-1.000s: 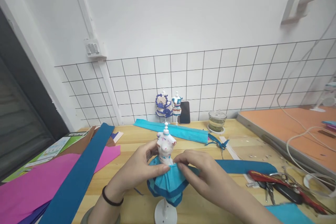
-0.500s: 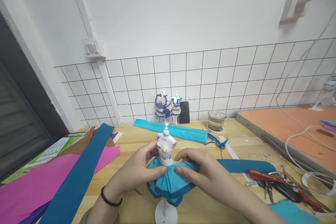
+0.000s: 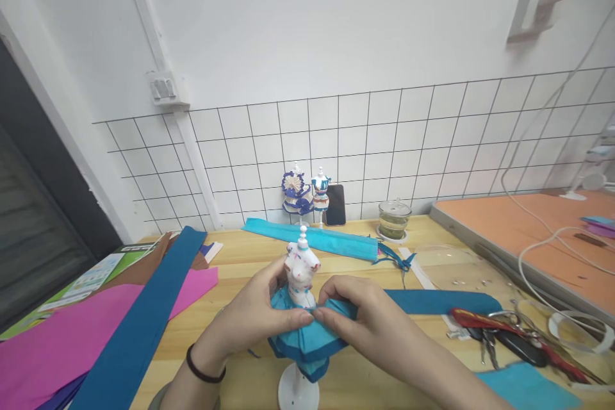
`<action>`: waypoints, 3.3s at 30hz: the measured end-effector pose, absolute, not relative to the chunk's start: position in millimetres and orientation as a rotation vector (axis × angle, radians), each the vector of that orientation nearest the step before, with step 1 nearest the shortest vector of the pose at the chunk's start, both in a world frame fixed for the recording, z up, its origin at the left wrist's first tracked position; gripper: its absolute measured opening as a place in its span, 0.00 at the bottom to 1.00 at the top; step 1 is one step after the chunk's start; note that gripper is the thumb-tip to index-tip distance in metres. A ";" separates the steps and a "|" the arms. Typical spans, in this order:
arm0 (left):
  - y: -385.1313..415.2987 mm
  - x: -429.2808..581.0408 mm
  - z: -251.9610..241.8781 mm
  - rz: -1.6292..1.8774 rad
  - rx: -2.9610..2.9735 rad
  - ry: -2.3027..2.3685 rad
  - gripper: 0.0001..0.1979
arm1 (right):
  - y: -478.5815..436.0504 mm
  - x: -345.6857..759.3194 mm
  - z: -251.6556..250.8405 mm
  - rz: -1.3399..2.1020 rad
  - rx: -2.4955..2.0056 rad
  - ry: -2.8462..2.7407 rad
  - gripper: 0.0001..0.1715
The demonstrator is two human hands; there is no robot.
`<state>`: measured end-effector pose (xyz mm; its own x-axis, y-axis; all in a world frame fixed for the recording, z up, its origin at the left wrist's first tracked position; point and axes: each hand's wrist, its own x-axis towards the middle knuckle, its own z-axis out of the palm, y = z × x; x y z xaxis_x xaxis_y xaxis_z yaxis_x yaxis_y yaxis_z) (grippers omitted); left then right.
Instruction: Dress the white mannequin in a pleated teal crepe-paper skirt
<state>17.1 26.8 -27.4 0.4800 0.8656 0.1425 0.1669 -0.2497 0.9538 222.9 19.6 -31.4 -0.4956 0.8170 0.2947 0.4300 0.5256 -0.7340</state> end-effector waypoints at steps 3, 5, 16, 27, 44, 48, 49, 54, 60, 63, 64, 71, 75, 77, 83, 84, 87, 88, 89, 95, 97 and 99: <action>28.4 15.9 -28.1 0.872 1.705 0.846 0.24 | 20.5 223.4 -32.9 0.786 -1.000 -2.130 0.08; 29.8 15.4 -29.0 0.881 1.701 0.831 0.23 | 21.0 223.5 -33.8 0.779 -0.999 -2.134 0.09; 31.4 12.1 -30.8 0.892 1.648 0.833 0.26 | 24.0 223.4 -34.2 0.847 -1.015 -2.155 0.08; 25.9 13.6 -24.0 0.839 1.752 0.870 0.24 | 15.4 227.7 -17.8 0.945 -0.898 -2.161 0.07; 24.2 11.6 -20.1 0.801 1.789 0.866 0.28 | 17.3 221.2 -30.0 1.114 -0.951 -2.031 0.06; 22.9 13.3 -19.3 0.798 1.783 0.853 0.28 | 17.5 216.5 -32.2 1.192 -0.934 -1.936 0.05; 22.5 13.5 -19.2 0.796 1.784 0.849 0.29 | 17.7 215.5 -32.8 1.211 -0.932 -1.908 0.05; 21.3 13.2 -20.2 0.792 1.811 0.851 0.30 | 18.4 212.8 -35.7 1.246 -0.919 -1.830 0.04; 21.0 13.7 -20.2 0.793 1.813 0.852 0.30 | 19.3 212.1 -36.7 1.259 -0.926 -1.816 0.04; 20.7 14.6 -19.2 0.790 1.825 0.853 0.30 | 19.5 212.8 -36.2 1.230 -0.932 -1.840 0.04; 20.6 14.9 -19.0 0.787 1.829 0.857 0.29 | 19.5 213.2 -35.8 1.209 -0.930 -1.853 0.04; 21.1 14.7 -20.8 0.781 1.847 0.889 0.27 | 18.0 215.0 -33.9 1.068 -0.939 -1.932 0.03; 21.3 14.7 -20.2 0.787 1.839 0.881 0.27 | 18.4 216.8 -33.4 1.007 -0.943 -1.968 0.04; 20.9 14.9 -19.3 0.794 1.828 0.867 0.28 | 18.1 218.2 -32.1 1.007 -0.959 -1.996 0.04; 21.8 14.3 -21.2 0.820 1.788 0.871 0.31 | 14.3 221.7 -28.1 0.987 -0.992 -2.057 0.06; 22.3 14.3 -22.0 0.825 1.788 0.864 0.32 | 13.7 221.9 -28.0 0.971 -0.985 -2.067 0.07; 23.6 14.4 -23.7 0.834 1.790 0.840 0.32 | 12.6 221.6 -28.4 0.956 -0.975 -2.082 0.08; 23.9 14.6 -23.9 0.833 1.792 0.836 0.32 | 12.6 221.4 -28.6 0.958 -0.975 -2.085 0.08; 24.0 14.9 -24.0 0.831 1.793 0.831 0.32 | 12.7 221.1 -28.5 0.956 -0.974 -2.088 0.08; 23.6 16.6 -23.5 0.836 1.789 0.831 0.31 | 13.3 221.1 -25.5 0.905 -0.916 -2.132 0.08; 22.9 16.9 -23.1 0.838 1.783 0.832 0.30 | 13.2 221.6 -25.3 0.894 -0.909 -2.134 0.08; 22.1 16.6 -22.8 0.831 1.780 0.834 0.30 | 13.0 222.0 -26.2 0.908 -0.932 -2.117 0.07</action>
